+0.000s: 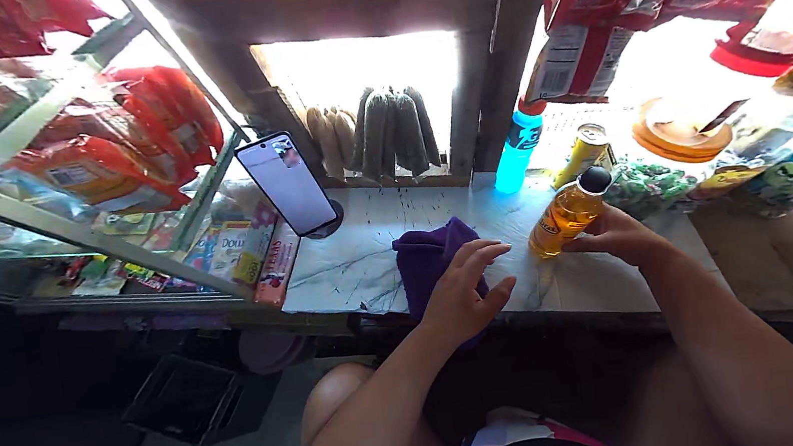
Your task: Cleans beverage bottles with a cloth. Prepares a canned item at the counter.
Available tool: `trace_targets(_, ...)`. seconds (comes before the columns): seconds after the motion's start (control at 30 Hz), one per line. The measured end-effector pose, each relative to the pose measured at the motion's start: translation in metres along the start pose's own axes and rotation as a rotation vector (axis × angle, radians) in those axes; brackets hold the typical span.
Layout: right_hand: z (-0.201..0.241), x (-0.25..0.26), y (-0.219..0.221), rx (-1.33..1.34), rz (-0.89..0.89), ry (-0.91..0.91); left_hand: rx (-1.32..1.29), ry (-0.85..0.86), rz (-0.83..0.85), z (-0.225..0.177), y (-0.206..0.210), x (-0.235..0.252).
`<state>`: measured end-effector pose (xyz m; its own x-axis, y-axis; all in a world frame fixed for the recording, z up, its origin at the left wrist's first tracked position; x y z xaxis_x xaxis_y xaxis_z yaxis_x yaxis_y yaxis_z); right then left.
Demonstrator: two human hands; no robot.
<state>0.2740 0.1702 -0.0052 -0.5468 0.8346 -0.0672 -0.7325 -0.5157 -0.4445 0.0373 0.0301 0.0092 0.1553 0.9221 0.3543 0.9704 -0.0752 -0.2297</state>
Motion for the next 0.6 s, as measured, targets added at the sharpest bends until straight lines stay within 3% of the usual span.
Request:
trace_targets(0.13, 0.000, 0.008, 0.001, -0.136, -0.164, 0.006, -0.004, 0.012, 0.023, 0.003, 0.005, 0.004)
trace_targets(0.4, 0.003, 0.017, 0.008, -0.068, -0.437, 0.047, 0.007, 0.029, 0.043, 0.007, 0.012, 0.010)
trace_targets(0.6, 0.005, 0.026, 0.009, -0.164, -0.622, 0.034, 0.035, 0.080, 0.042, 0.013, 0.015, 0.012)
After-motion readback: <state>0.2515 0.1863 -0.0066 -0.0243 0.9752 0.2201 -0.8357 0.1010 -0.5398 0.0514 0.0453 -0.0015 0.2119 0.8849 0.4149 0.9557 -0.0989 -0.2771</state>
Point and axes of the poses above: each hand's wrist, its own x-axis towards the middle knuckle, its own y-axis out of the palm, z = x × y, the point moved 6 cm from there along x, towards the middle knuckle, and after that the axes turned 12 degrees about -x, right-handed, at the moved point
